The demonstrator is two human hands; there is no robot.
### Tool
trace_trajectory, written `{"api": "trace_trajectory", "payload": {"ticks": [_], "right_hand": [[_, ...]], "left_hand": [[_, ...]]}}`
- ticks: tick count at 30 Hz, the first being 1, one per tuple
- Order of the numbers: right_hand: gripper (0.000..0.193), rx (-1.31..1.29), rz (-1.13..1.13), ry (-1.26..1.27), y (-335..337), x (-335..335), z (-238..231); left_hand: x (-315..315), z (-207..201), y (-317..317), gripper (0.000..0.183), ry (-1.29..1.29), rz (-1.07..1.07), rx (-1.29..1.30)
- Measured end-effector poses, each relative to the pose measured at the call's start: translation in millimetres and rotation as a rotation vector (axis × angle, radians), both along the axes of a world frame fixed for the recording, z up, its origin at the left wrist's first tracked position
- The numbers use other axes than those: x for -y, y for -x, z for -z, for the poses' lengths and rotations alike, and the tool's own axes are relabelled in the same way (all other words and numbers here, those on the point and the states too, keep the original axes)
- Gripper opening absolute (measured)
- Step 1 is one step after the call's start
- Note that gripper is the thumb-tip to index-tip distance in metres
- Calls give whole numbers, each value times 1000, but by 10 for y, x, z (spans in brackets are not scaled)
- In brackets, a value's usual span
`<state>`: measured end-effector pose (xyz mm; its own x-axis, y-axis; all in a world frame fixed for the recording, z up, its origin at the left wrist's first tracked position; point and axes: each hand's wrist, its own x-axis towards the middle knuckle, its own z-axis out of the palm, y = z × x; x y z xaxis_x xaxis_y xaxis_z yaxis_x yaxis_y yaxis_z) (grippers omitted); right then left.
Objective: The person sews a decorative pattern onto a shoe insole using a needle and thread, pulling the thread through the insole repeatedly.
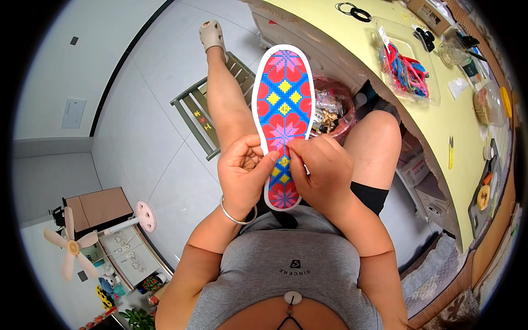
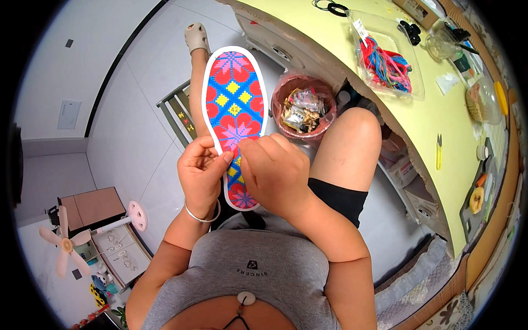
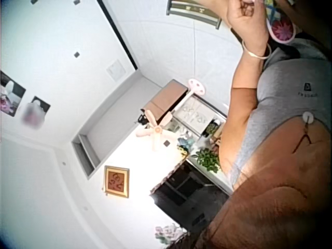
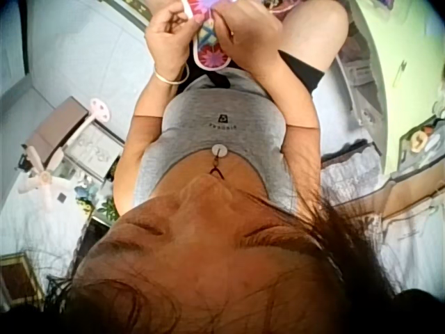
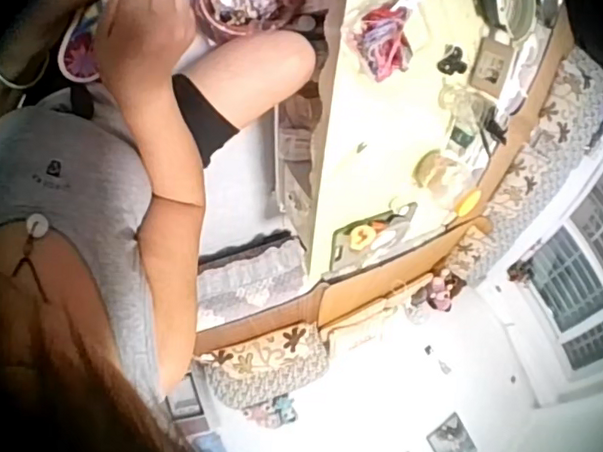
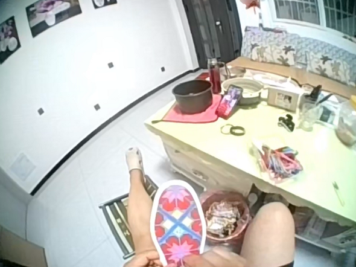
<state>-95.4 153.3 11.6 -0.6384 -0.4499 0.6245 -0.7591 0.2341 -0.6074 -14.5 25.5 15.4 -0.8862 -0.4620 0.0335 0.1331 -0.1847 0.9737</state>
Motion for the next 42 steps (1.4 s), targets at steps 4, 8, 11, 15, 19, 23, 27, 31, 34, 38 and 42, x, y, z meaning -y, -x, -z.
{"api": "trace_trajectory", "payload": {"ticks": [4, 8, 11, 15, 19, 23, 27, 31, 34, 38, 42], "right_hand": [[16, 11, -4, -24, -11, -5, -11], [16, 13, -13, -35, -18, -6, -19], [17, 17, -23, -36, -19, -9, -26], [17, 22, -22, -29, -24, -10, -26], [17, 31, -26, -14, -21, -9, -30], [16, 41, -31, -9, -21, -17, -35], [15, 38, -28, 0, -13, -20, -35], [14, 36, -31, 5, -7, -16, -42], [12, 37, -27, -14, -16, -18, -45], [10, 39, -25, -37, -9, 0, -59], [9, 51, -39, 8, 1, 45, -16]], "left_hand": [[-4, -21, -14, 23, 42, 0, 21], [-5, -7, -27, 23, 60, -3, 26], [-3, 2, -31, 24, 53, -4, 22], [-1, 5, -28, 24, 27, -4, 17], [2, 2, -30, 24, 18, -4, 23], [-5, -6, -23, 24, 16, -5, 27], [-3, -4, -20, 23, 22, -2, 33], [-18, -31, -14, 24, 45, -4, 28], [-51, -48, -3, 24, 166, -50, 24], [-26, 58, -26, 23, 501, -129, -8], [20, 113, -24, 23, 699, -171, -47]]}}
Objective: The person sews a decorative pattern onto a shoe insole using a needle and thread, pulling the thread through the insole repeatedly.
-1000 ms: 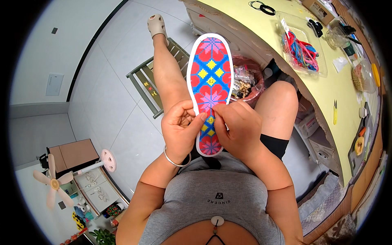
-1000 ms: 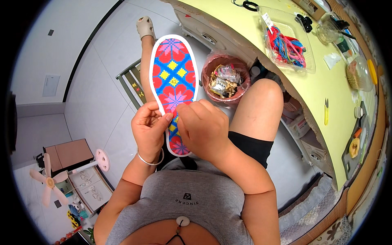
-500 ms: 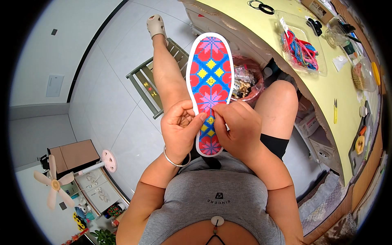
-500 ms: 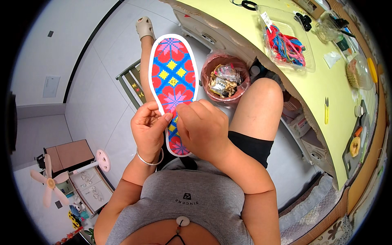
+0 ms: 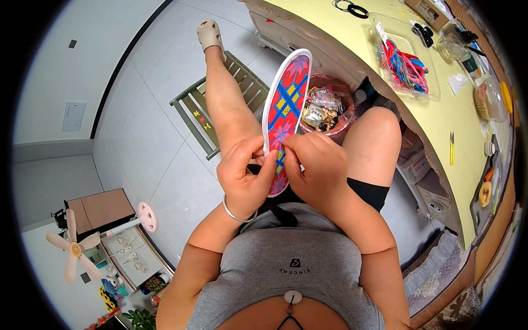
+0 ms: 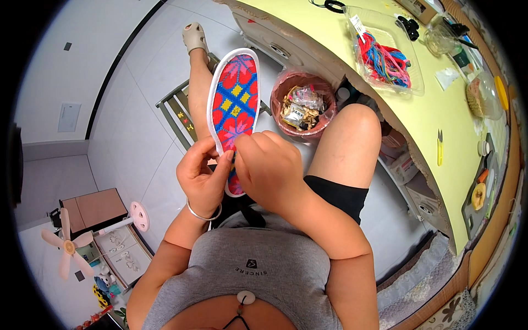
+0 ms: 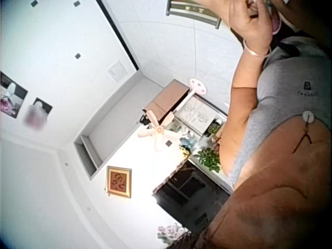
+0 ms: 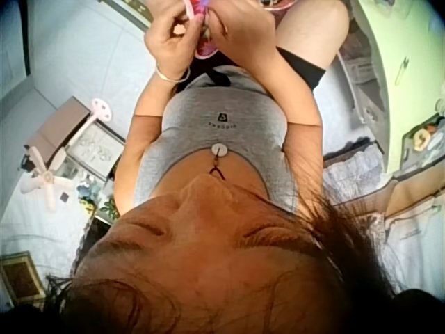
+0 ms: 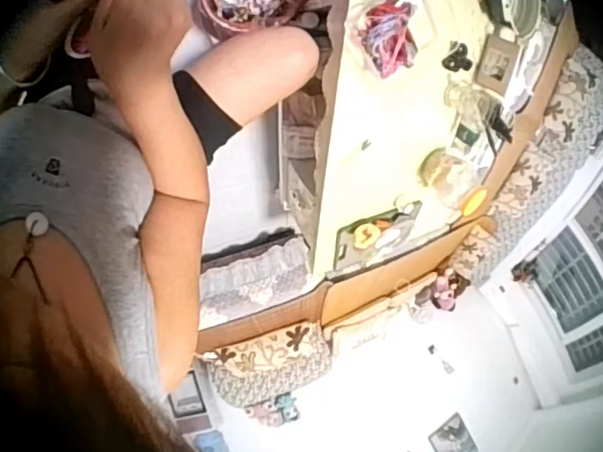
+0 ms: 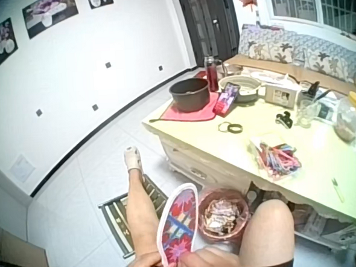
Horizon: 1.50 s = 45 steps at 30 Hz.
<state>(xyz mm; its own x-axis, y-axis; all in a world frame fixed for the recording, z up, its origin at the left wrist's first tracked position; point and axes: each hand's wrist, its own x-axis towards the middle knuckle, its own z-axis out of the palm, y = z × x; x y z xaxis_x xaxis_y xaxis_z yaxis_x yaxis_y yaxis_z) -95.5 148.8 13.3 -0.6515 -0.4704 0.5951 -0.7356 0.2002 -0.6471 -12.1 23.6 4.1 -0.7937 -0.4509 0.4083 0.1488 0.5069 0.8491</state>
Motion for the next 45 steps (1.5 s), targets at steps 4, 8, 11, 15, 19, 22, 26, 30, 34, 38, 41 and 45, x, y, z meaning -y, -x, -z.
{"api": "trace_trajectory", "payload": {"ticks": [4, 8, 11, 15, 19, 22, 26, 30, 34, 38, 41, 45], "right_hand": [[8, 43, -34, 1, 5, 52, 49], [9, 235, -8, 95, -76, 38, 4], [12, 244, -7, 60, -69, 37, -5], [12, 396, 19, 117, -55, 15, 12], [4, 466, 196, 352, 276, -202, 128], [8, 1379, -239, 515, 238, -180, 370], [27, 1779, -390, 872, 27, -47, 240], [29, 1839, -474, 1177, 82, -15, 236], [25, 1894, -418, 1442, 556, -361, 769], [7, 1516, -365, 1606, 1025, -1033, 528], [10, 1164, -172, 1590, 1358, -1733, 699], [10, 850, 355, 1332, 1110, -1215, 375]], "left_hand": [[-29, -23, 7, 25, -38, 17, 54], [-5, -37, 19, 28, -124, 38, 79], [-19, -46, 46, 26, -129, 71, 54], [-6, -31, 13, 23, -340, 57, 78], [91, -145, 104, 26, -826, 263, -6], [35, -187, 129, 26, -1016, 346, 44], [-11, -116, 145, 24, -1017, 363, 114], [-23, -98, 108, 25, -1038, 369, 111], [7, -161, 105, 24, -1012, 332, 86], [100, -154, 45, 23, -987, 243, 82], [136, -113, 26, 27, -1011, 265, 108], [42, -103, 65, 27, -1026, 282, 141]]}}
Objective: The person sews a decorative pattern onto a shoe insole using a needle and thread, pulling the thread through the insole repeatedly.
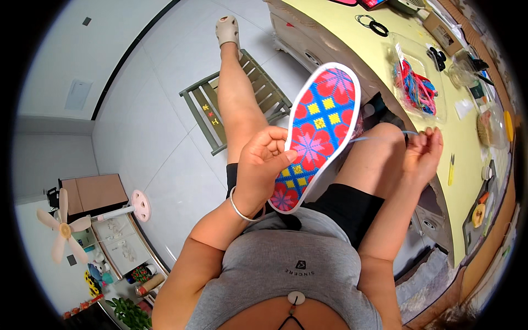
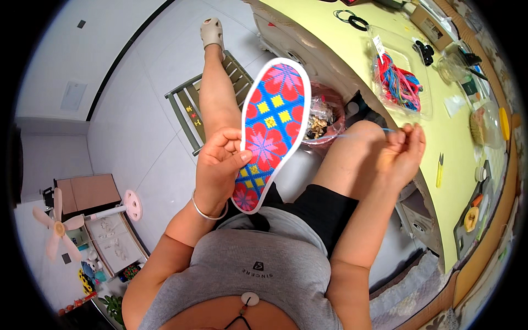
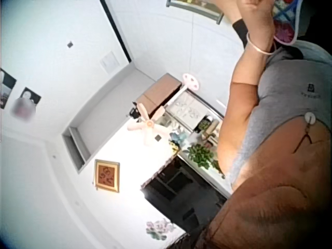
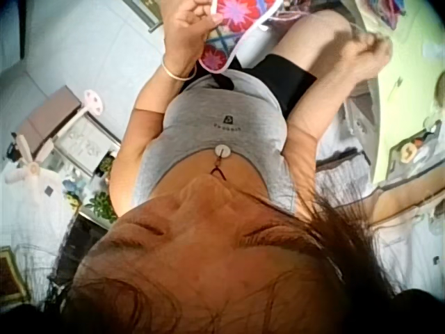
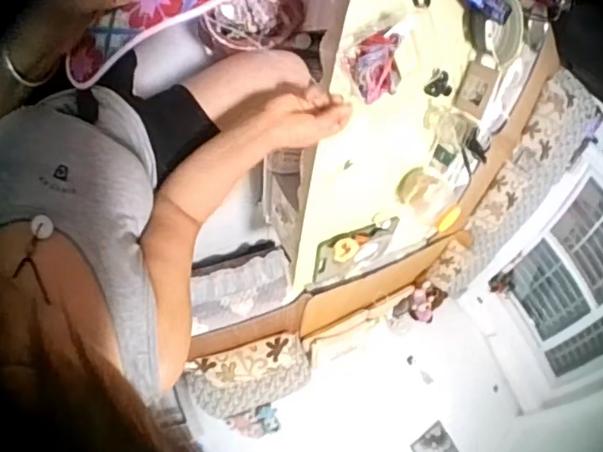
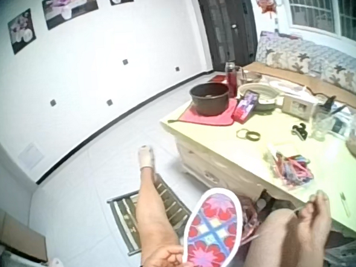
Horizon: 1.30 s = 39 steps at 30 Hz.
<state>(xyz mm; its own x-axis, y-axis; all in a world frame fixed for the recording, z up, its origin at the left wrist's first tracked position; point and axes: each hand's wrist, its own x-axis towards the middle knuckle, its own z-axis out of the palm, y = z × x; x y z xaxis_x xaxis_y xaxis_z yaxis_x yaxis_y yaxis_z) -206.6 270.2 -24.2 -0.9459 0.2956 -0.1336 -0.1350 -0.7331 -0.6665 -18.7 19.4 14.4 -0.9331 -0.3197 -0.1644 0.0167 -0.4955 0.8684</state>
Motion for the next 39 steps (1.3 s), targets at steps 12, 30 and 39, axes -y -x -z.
{"api": "trace_trajectory", "payload": {"ticks": [12, 30, 39], "right_hand": [[6, -93, -723, -537, -1012, 965, -245], [13, -861, -409, -1047, -1158, 1262, -546], [20, -885, -357, -1073, -1140, 1279, -476]], "left_hand": [[4, -3, 85, 25, -243, 37, 18], [64, 89, 110, 42, -981, 230, -140], [46, 122, 171, 42, -971, 300, -197]]}}
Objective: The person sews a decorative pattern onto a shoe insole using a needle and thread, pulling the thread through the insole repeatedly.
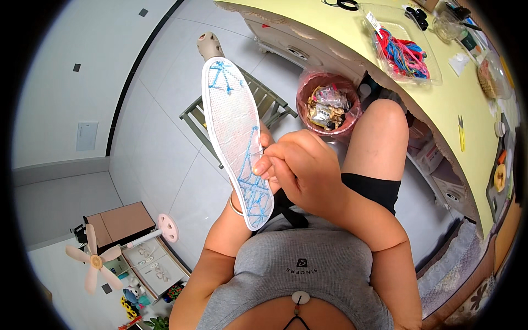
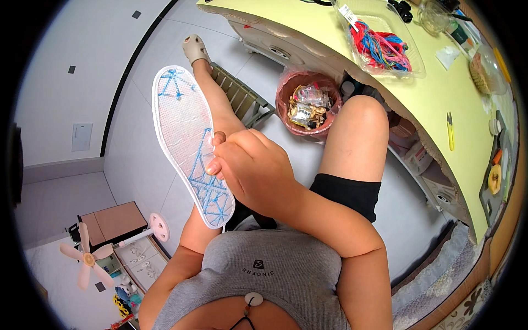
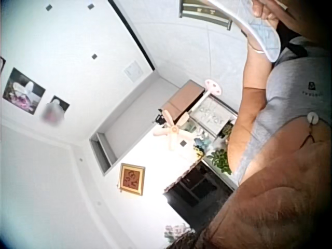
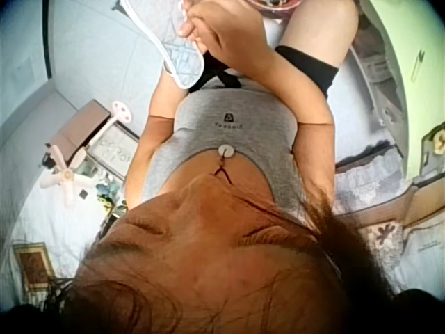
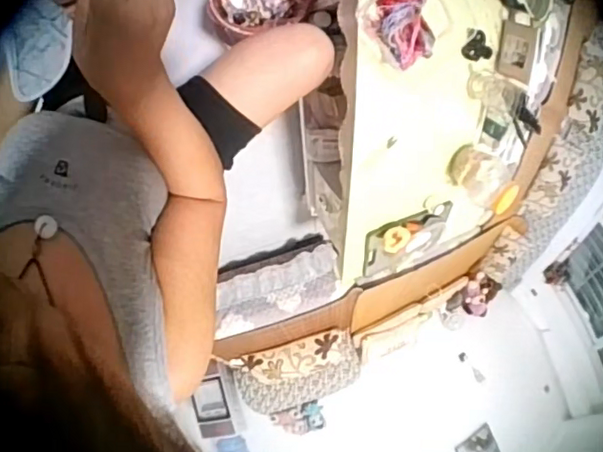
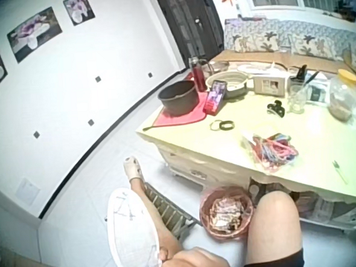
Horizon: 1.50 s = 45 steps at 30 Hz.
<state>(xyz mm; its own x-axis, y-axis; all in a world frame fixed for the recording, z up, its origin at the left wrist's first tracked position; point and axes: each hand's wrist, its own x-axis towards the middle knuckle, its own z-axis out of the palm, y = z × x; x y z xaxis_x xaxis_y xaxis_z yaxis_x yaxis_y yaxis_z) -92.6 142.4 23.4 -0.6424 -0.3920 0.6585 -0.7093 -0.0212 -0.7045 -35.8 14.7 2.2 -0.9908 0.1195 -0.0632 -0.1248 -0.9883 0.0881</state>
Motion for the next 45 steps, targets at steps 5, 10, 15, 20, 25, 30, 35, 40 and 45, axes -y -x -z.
{"api": "trace_trajectory", "payload": {"ticks": [5, 10, 15, 20, 25, 30, 35, 40, 45], "right_hand": [[21, 13, -1, -7, -2, 3, -3], [14, 180, -42, 20, -7, -4, 13], [6, 779, -209, 150, 29, -101, 339], [22, 1168, -394, 391, -13, -140, 326], [25, 1226, -386, 474, 0, -130, 440], [22, 1213, -408, 550, -8, -105, 365], [42, 1212, -385, 529, -1, -105, 395], [38, 1215, -375, 486, 22, -103, 482], [31, 1192, -372, 453, 19, -89, 484]], "left_hand": [[2, -25, -25, 38, 45, -23, 14], [60, 23, -122, 24, 262, -114, 18], [-35, -170, -111, 27, 623, -307, 126], [-96, -248, -133, 25, 897, -319, 197], [-95, -276, -126, 23, 950, -275, 228], [-70, -236, -124, 21, 945, -238, 196], [-73, -186, -110, 22, 919, -214, 183], [-64, -229, -129, 26, 844, -232, 216], [-30, -107, -153, 26, 879, -237, 189]]}}
